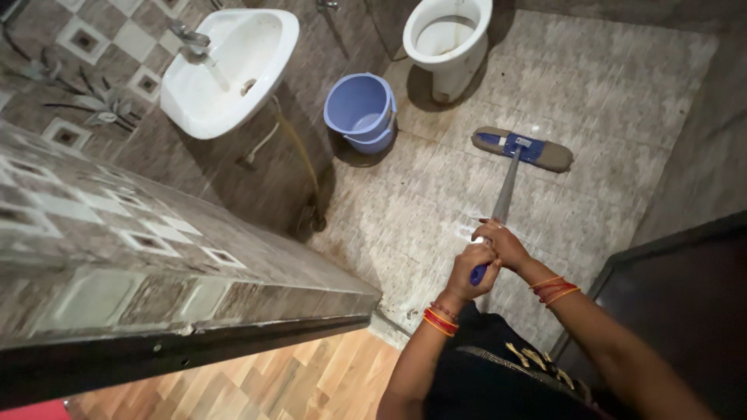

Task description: The person mops the tiled bathroom floor using a flat mop. They move the mop back and forth across the floor, covering the area around the toilet, sink, and bucket.

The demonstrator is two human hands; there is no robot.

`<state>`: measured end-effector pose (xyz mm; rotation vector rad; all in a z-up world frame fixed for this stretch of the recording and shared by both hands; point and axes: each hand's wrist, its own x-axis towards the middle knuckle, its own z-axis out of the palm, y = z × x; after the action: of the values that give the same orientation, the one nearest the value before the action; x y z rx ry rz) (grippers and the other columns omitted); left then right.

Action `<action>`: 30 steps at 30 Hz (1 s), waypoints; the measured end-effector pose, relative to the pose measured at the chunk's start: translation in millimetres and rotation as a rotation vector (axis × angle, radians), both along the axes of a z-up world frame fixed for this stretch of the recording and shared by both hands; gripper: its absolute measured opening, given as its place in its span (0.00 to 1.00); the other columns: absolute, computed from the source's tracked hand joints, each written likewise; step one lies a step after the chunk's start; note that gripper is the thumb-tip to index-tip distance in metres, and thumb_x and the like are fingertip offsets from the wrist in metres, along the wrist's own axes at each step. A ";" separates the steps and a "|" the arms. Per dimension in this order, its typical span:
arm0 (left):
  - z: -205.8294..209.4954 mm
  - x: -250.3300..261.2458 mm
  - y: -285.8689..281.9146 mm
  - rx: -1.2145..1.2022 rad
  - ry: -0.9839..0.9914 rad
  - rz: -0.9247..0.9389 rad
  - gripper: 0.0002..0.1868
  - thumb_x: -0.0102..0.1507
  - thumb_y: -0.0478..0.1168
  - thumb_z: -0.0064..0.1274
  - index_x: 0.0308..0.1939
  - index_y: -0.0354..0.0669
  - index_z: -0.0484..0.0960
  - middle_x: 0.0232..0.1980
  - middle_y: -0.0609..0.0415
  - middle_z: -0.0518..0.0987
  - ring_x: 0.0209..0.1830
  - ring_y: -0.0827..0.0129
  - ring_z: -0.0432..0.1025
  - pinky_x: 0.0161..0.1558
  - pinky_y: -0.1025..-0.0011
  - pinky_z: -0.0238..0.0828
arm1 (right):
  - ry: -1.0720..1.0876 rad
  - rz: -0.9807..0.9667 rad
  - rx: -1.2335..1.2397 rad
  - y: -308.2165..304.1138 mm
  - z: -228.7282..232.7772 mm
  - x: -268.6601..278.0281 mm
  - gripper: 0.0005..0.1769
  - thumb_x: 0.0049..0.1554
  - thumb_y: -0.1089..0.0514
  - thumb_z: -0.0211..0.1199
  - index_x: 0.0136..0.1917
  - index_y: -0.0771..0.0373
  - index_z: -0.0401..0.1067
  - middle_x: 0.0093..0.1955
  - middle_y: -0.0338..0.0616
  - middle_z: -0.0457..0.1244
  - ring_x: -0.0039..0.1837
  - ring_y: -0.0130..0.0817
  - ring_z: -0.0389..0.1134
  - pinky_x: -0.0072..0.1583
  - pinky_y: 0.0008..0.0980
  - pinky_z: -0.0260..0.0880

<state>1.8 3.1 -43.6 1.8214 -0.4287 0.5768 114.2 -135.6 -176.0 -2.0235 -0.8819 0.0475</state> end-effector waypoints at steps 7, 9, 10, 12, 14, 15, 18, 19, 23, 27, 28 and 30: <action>22.2 -58.3 17.1 -0.076 0.039 0.040 0.05 0.61 0.27 0.57 0.33 0.37 0.78 0.35 0.46 0.78 0.38 0.53 0.75 0.48 0.60 0.70 | 0.043 0.063 -0.137 22.4 40.9 -53.8 0.17 0.39 0.59 0.73 0.44 0.60 0.78 0.49 0.49 0.68 0.62 0.53 0.66 0.62 0.48 0.65; 47.2 -80.5 29.9 -0.109 0.055 0.048 0.06 0.61 0.26 0.55 0.31 0.37 0.77 0.33 0.46 0.78 0.35 0.55 0.74 0.46 0.61 0.69 | 0.134 0.126 -0.207 35.5 68.0 -73.0 0.17 0.39 0.57 0.75 0.43 0.58 0.78 0.48 0.46 0.69 0.56 0.45 0.68 0.60 0.45 0.67; 61.0 -92.1 37.4 -0.126 0.064 0.053 0.07 0.61 0.25 0.54 0.29 0.37 0.76 0.32 0.46 0.77 0.33 0.56 0.74 0.44 0.62 0.68 | 0.155 0.185 -0.229 44.6 79.7 -82.6 0.15 0.42 0.56 0.74 0.43 0.58 0.77 0.47 0.44 0.69 0.55 0.43 0.69 0.60 0.43 0.68; 89.7 -122.7 52.3 -0.143 0.090 0.102 0.05 0.62 0.25 0.52 0.32 0.32 0.77 0.33 0.44 0.77 0.34 0.54 0.74 0.44 0.62 0.70 | 0.198 0.301 -0.270 58.5 99.8 -104.6 0.12 0.46 0.54 0.73 0.43 0.57 0.77 0.43 0.42 0.69 0.52 0.39 0.70 0.60 0.39 0.69; 113.5 -146.7 66.5 -0.113 0.113 0.105 0.08 0.61 0.28 0.51 0.26 0.34 0.75 0.29 0.46 0.75 0.29 0.55 0.71 0.37 0.64 0.64 | 0.214 0.410 -0.230 68.5 117.2 -123.8 0.11 0.46 0.55 0.74 0.41 0.59 0.77 0.41 0.43 0.69 0.51 0.40 0.71 0.58 0.40 0.69; 122.8 -158.3 69.9 -0.156 0.071 0.099 0.10 0.63 0.29 0.51 0.26 0.33 0.75 0.27 0.46 0.76 0.27 0.56 0.71 0.36 0.63 0.66 | 0.221 0.465 -0.208 73.2 124.8 -132.1 0.11 0.46 0.55 0.74 0.40 0.60 0.77 0.40 0.44 0.69 0.50 0.40 0.71 0.57 0.41 0.69; 137.4 -174.2 75.5 -0.255 -0.116 0.028 0.13 0.65 0.33 0.52 0.25 0.32 0.75 0.23 0.47 0.75 0.23 0.58 0.71 0.32 0.62 0.68 | 0.276 0.637 -0.218 85.6 142.7 -150.0 0.19 0.40 0.64 0.65 0.48 0.60 0.77 0.42 0.47 0.70 0.50 0.44 0.73 0.55 0.43 0.70; 138.1 -175.1 75.5 -0.284 -0.190 -0.004 0.14 0.64 0.35 0.52 0.24 0.32 0.75 0.22 0.48 0.74 0.22 0.59 0.71 0.31 0.62 0.67 | 0.292 0.639 -0.214 88.4 146.6 -154.4 0.19 0.41 0.65 0.64 0.49 0.61 0.76 0.43 0.48 0.69 0.50 0.46 0.72 0.55 0.43 0.71; 132.8 -174.3 65.4 -0.452 -0.263 0.062 0.20 0.66 0.37 0.55 0.20 0.34 0.72 0.18 0.50 0.72 0.16 0.61 0.69 0.24 0.65 0.66 | 0.299 0.670 -0.055 87.7 147.7 -162.4 0.21 0.41 0.66 0.63 0.51 0.63 0.76 0.46 0.51 0.70 0.53 0.49 0.72 0.56 0.46 0.71; 126.8 -165.5 44.8 -0.491 -0.314 0.126 0.22 0.66 0.37 0.57 0.19 0.37 0.67 0.17 0.51 0.71 0.14 0.63 0.68 0.24 0.66 0.63 | 0.216 0.682 0.044 78.9 137.0 -155.6 0.26 0.39 0.67 0.62 0.54 0.62 0.78 0.49 0.50 0.71 0.55 0.50 0.72 0.57 0.46 0.69; 126.7 -163.5 39.7 -0.486 -0.308 0.141 0.22 0.66 0.37 0.57 0.20 0.38 0.66 0.17 0.51 0.70 0.14 0.64 0.67 0.25 0.67 0.62 | 0.246 0.675 0.048 74.0 135.3 -153.7 0.25 0.41 0.66 0.63 0.54 0.61 0.78 0.48 0.49 0.71 0.54 0.49 0.72 0.57 0.45 0.70; 126.7 -154.5 29.7 -0.479 -0.332 0.121 0.21 0.65 0.36 0.58 0.21 0.37 0.66 0.16 0.52 0.70 0.14 0.64 0.66 0.23 0.67 0.62 | 0.308 0.662 0.058 64.3 132.5 -149.0 0.23 0.44 0.65 0.64 0.56 0.60 0.78 0.46 0.47 0.71 0.51 0.47 0.73 0.56 0.43 0.70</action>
<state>-152.7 32.9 83.1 1.3003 -0.3635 0.9827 -34.9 -71.3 -43.6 -1.5372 -1.2882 0.6713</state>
